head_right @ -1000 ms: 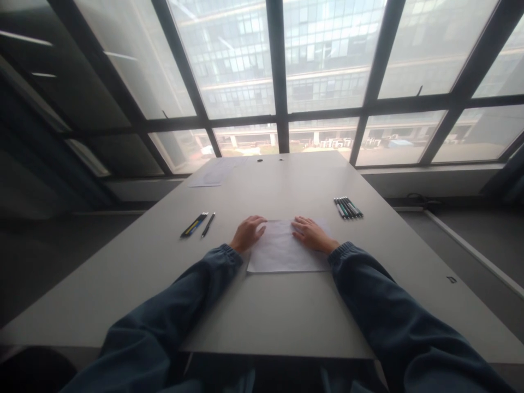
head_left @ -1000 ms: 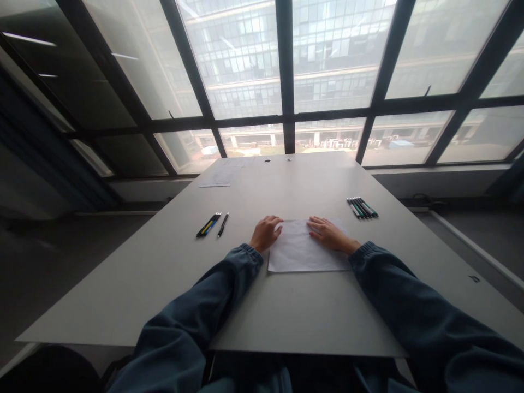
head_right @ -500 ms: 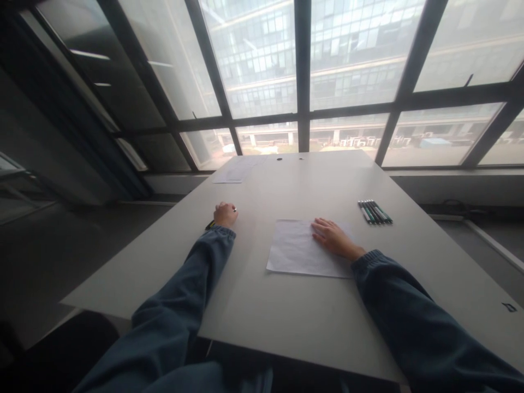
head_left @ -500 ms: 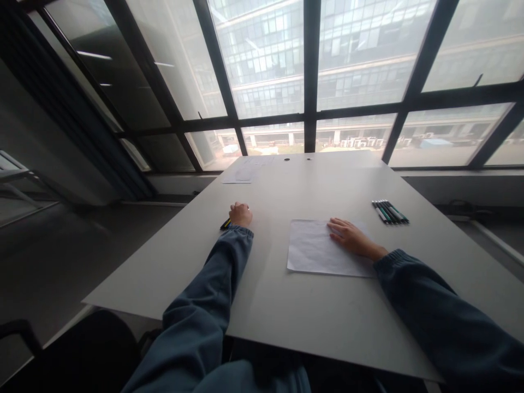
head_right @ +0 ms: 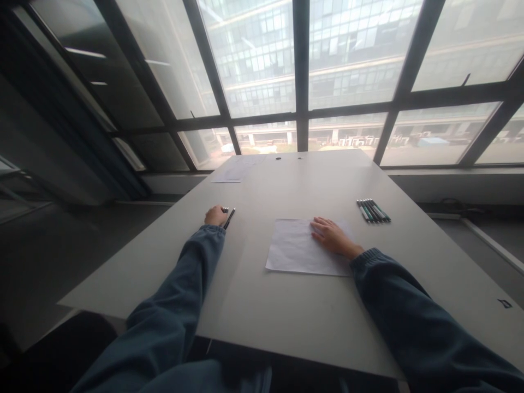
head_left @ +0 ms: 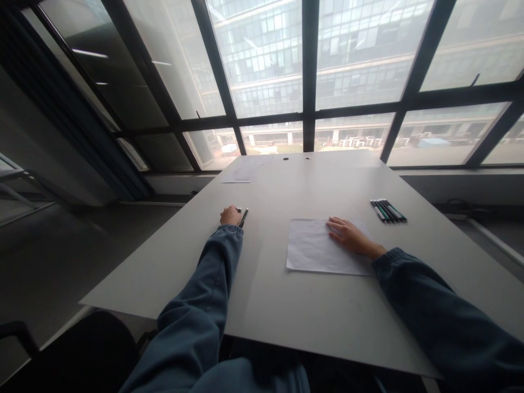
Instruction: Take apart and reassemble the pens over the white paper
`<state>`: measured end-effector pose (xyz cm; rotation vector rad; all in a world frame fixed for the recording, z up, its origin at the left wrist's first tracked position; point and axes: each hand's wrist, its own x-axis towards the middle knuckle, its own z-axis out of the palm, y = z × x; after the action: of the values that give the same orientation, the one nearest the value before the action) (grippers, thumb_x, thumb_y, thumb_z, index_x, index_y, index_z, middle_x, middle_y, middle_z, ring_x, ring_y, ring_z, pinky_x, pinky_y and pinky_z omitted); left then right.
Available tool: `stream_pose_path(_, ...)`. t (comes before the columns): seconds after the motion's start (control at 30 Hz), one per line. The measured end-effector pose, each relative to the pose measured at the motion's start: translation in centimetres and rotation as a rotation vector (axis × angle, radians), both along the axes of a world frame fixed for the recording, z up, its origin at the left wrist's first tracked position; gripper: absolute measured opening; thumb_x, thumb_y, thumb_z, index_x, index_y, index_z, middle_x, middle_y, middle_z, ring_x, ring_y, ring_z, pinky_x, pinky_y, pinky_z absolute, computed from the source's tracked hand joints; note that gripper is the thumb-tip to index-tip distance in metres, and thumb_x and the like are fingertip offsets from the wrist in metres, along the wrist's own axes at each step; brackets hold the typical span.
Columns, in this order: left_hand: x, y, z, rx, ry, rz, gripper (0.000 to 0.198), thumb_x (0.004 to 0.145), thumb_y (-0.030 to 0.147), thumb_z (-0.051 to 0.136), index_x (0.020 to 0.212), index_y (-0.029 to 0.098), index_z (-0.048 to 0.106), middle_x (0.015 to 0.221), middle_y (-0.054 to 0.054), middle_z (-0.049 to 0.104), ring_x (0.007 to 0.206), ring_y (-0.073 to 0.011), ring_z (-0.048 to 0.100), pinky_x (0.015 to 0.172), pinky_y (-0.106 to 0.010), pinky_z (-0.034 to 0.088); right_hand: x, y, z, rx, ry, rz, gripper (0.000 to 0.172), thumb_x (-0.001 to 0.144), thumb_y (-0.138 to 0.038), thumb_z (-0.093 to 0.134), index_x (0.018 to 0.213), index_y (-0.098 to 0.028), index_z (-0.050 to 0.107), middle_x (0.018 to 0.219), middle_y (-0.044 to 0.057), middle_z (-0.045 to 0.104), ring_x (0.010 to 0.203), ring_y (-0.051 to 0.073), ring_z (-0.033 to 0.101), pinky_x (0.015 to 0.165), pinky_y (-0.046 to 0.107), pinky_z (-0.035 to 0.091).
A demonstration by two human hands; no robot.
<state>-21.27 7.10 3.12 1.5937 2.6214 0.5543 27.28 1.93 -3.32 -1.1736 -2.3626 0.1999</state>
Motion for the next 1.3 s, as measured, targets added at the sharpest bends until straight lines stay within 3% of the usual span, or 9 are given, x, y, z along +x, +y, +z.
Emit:
stream_pose_path(0.23, 0.6, 0.9, 0.0, 0.018, 0.0, -0.087, 0.025, 0.077, 0.02, 0.065, 0.101, 0.018, 0.073, 0.109, -0.013, 0.072, 0.104, -0.0249, 0.066, 0.091, -0.03, 0.048, -0.1, -0.1, 0.4, 0.002, -0.012, -0.002, 0.045, 0.095, -0.041, 0.051, 0.136, -0.024, 0.058, 0.146, 0.011, 0.051, 0.137, 0.03, 0.044, 0.114, 0.048, 0.036)
stream_pose_path(0.53, 0.0, 1.3, 0.0, -0.026, -0.082, -0.077, 0.014, 0.074, 0.022, 0.07, 0.082, 0.011, 0.076, 0.096, -0.018, 0.075, 0.099, -0.0292, 0.069, 0.087, -0.032, 0.051, -0.3, -0.4, 0.7, -0.035, -0.012, -0.013, 0.043, 0.095, -0.04, 0.051, 0.134, -0.023, 0.059, 0.146, 0.014, 0.05, 0.138, 0.03, 0.043, 0.115, 0.05, 0.034)
stream_pose_path(0.63, -0.2, 1.4, 1.0, -0.02, -0.114, -0.054, 0.013, 0.073, 0.02, 0.071, 0.079, 0.01, 0.074, 0.091, -0.02, 0.075, 0.096, -0.0317, 0.07, 0.084, -0.037, 0.053, -0.2, -0.3, 0.5, -0.039, 0.0, -0.013, 0.042, 0.094, -0.041, 0.052, 0.134, -0.026, 0.059, 0.147, 0.012, 0.05, 0.138, 0.029, 0.042, 0.115, 0.048, 0.034)
stream_pose_path(0.77, 0.5, 1.1, 3.6, 0.056, -0.144, -0.069, 0.013, 0.078, 0.02, 0.067, 0.085, 0.01, 0.072, 0.097, -0.019, 0.074, 0.1, -0.0303, 0.069, 0.087, -0.038, 0.052, -0.1, -0.1, 0.2, -0.022, 0.0, -0.013, 0.043, 0.094, -0.041, 0.053, 0.134, -0.025, 0.059, 0.146, 0.012, 0.05, 0.137, 0.03, 0.044, 0.115, 0.049, 0.035)
stream_pose_path(0.83, 1.9, 0.7, 5.0, 0.105, -0.198, -0.107, 0.018, 0.082, 0.024, 0.062, 0.092, 0.01, 0.07, 0.095, -0.016, 0.074, 0.094, -0.0259, 0.07, 0.083, -0.035, 0.053, -0.1, -0.1, 0.2, -0.012, -0.013, -0.007, 0.044, 0.095, -0.04, 0.053, 0.135, -0.023, 0.059, 0.146, 0.013, 0.05, 0.137, 0.031, 0.044, 0.114, 0.05, 0.035)
stream_pose_path(0.93, 5.4, -0.5, 6.6, 0.243, -0.649, -0.369, 0.028, 0.085, 0.028, 0.06, 0.106, 0.01, 0.064, 0.095, -0.013, 0.072, 0.08, -0.0204, 0.07, 0.073, -0.032, 0.055, -0.2, -0.2, 0.4, -0.004, -0.019, -0.003, 0.044, 0.095, -0.039, 0.052, 0.135, -0.023, 0.059, 0.145, 0.013, 0.051, 0.137, 0.03, 0.044, 0.114, 0.049, 0.036)
stream_pose_path(1.03, 9.9, -2.1, 7.2, 0.311, -0.934, -0.618, 0.049, 0.082, 0.029, 0.066, 0.128, 0.017, 0.053, 0.095, -0.008, 0.071, 0.078, -0.0169, 0.069, 0.075, -0.032, 0.056, -0.4, -0.5, 0.9, -0.009, -0.003, -0.012, 0.043, 0.094, -0.038, 0.054, 0.134, -0.023, 0.06, 0.145, 0.013, 0.051, 0.136, 0.03, 0.045, 0.113, 0.048, 0.037)
stream_pose_path(1.13, 14.6, -3.8, 6.5, 0.331, -1.097, -0.802, 0.071, 0.082, 0.031, 0.069, 0.145, 0.027, 0.035, 0.094, -0.004, 0.069, 0.081, -0.0166, 0.07, 0.08, -0.035, 0.057, -0.7, -0.9, 1.9, 0.03, 0.048, -0.019, 0.043, 0.092, -0.036, 0.057, 0.132, -0.021, 0.061, 0.143, 0.014, 0.053, 0.134, 0.031, 0.047, 0.112, 0.049, 0.038)
stream_pose_path(1.3, 20.9, -6.2, 2.7, 0.381, -1.351, -0.879, 0.058, 0.08, 0.038, 0.074, 0.127, 0.024, 0.043, 0.094, -0.005, 0.072, 0.087, -0.0203, 0.072, 0.084, -0.04, 0.058, -1.7, -1.7, 3.7, 0.047, 0.393, -0.007, 0.037, 0.096, -0.043, 0.051, 0.123, -0.022, 0.065, 0.118, 0.012, 0.069, 0.109, 0.026, 0.064, 0.096, 0.045, 0.05)
